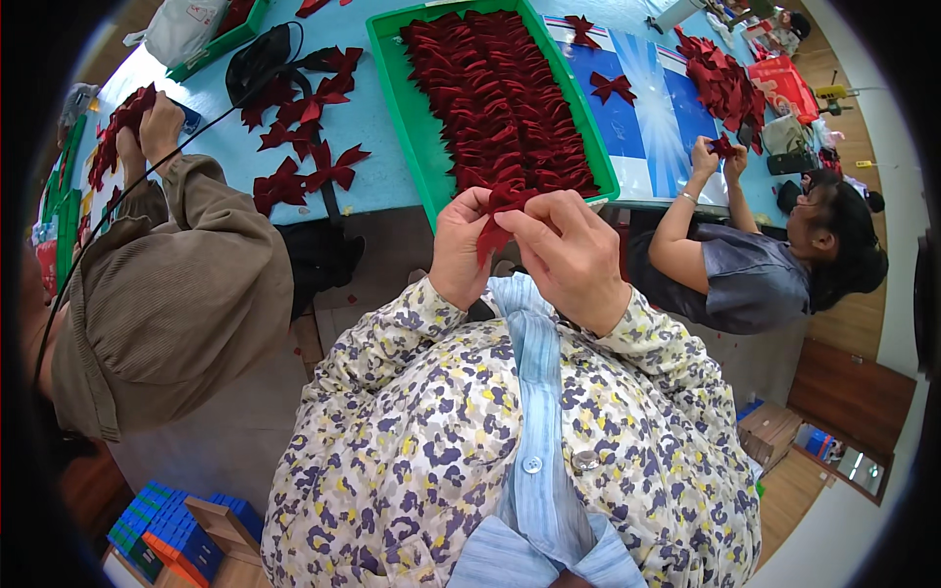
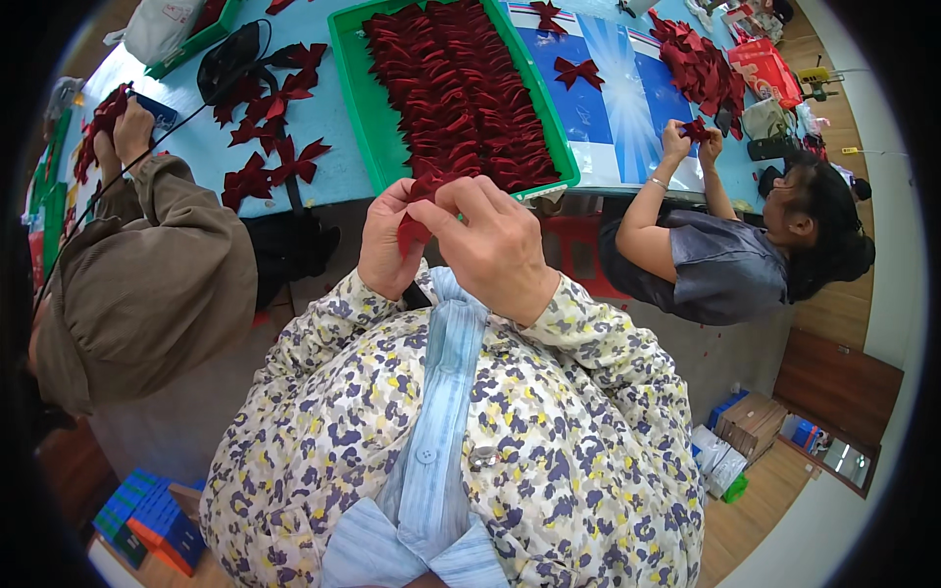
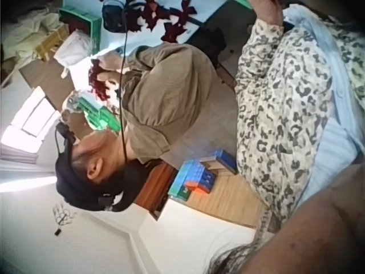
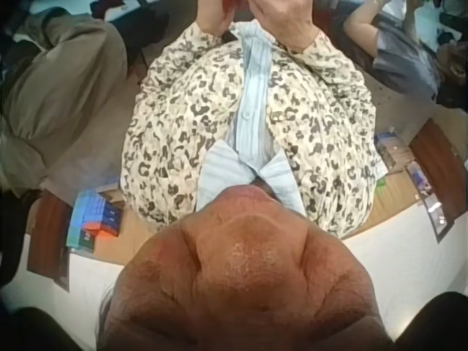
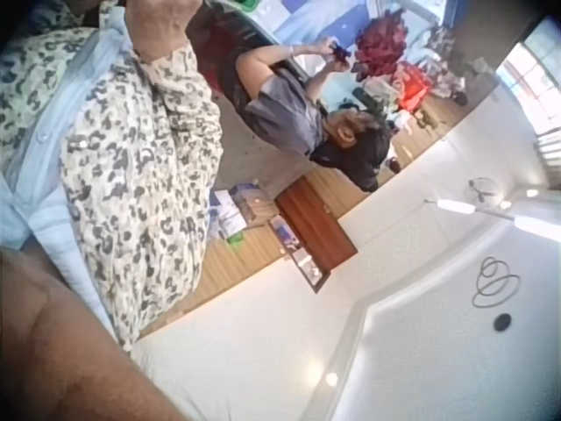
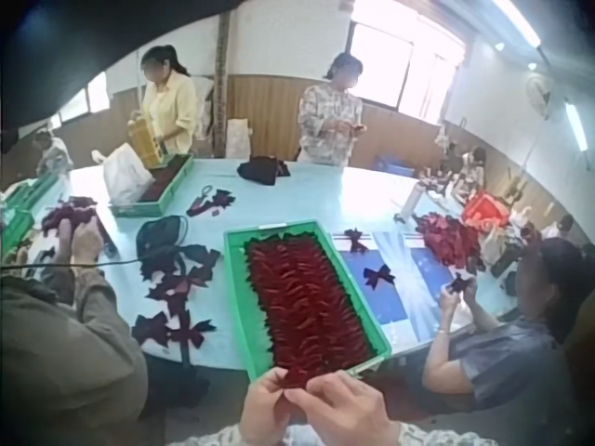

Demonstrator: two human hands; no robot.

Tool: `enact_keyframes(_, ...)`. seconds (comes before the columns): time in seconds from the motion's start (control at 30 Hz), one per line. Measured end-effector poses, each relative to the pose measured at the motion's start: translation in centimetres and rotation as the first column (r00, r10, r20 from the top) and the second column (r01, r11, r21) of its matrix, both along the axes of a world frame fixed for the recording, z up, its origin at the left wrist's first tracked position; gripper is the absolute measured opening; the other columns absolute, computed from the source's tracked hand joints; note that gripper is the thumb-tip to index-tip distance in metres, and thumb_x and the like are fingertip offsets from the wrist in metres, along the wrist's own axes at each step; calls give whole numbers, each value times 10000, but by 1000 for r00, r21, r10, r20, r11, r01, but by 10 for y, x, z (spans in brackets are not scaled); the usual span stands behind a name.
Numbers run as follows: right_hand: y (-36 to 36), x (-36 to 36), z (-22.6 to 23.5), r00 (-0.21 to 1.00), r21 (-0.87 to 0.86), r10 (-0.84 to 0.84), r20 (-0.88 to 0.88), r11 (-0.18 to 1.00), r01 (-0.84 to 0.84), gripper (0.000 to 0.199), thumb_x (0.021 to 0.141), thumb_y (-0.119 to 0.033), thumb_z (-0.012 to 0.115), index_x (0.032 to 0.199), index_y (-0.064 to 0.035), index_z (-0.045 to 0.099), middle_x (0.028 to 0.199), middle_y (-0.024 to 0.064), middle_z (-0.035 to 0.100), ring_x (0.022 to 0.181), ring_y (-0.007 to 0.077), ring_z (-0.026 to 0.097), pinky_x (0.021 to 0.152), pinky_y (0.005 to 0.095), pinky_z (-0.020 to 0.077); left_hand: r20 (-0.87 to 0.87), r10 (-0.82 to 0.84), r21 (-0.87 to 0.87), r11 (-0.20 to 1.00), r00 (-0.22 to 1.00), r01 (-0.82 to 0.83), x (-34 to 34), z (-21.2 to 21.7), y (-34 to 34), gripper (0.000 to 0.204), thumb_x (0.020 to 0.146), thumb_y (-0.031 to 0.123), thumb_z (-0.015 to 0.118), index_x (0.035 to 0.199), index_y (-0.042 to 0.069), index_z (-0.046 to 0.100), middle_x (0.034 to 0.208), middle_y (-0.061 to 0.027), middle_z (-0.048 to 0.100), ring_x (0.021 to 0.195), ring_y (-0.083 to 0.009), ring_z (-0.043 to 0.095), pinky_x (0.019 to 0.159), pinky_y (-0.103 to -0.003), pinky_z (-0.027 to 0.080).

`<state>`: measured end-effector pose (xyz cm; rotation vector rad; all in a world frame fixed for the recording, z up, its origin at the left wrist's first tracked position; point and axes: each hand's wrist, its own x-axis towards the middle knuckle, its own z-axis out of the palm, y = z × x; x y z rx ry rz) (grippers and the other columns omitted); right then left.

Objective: Assembling decorative red ribbon bows by hand while sitting at a workshop table.

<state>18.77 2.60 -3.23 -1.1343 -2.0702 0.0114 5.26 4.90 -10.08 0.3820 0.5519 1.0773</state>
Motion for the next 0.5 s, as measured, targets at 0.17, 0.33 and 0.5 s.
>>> enact_keyframes(0.17, 2, -4, -6, 985, 46, 53, 167, 997, -62, 232, 591, -53, 628, 822, -75, 616, 782, 26, 505, 706, 179, 545, 555, 304, 452, -77, -37, 45, 998, 996, 41, -1, -12, -3, 71, 851, 37, 590, 918, 41, 567, 876, -31, 624, 761, -95, 606, 670, -221, 507)
enact_keyframes(0.33, 1, -3, -6, 996, 37, 59, 63, 997, -62, 210, 614, -26, 657, 813, -57, 599, 806, 41, 521, 696, 194, 543, 559, 297, 451, -117, -55, 24, 998, 992, 58, -3, -10, 0, 79, 841, 50, 614, 908, 48, 572, 880, -32, 631, 760, -97, 607, 665, -225, 510)
enact_keyframes(0.5, -1, -9, -15, 854, -338, -246, -458, 937, 89, 151, 711, 49, 624, 826, -26, 561, 814, 85, 523, 640, 178, 540, 540, 272, 435, -73, -90, -1, 996, 993, 90, 0, 0, 0, 92, 831, 45, 625, 906, 43, 572, 884, -42, 636, 764, -102, 610, 686, -233, 511)
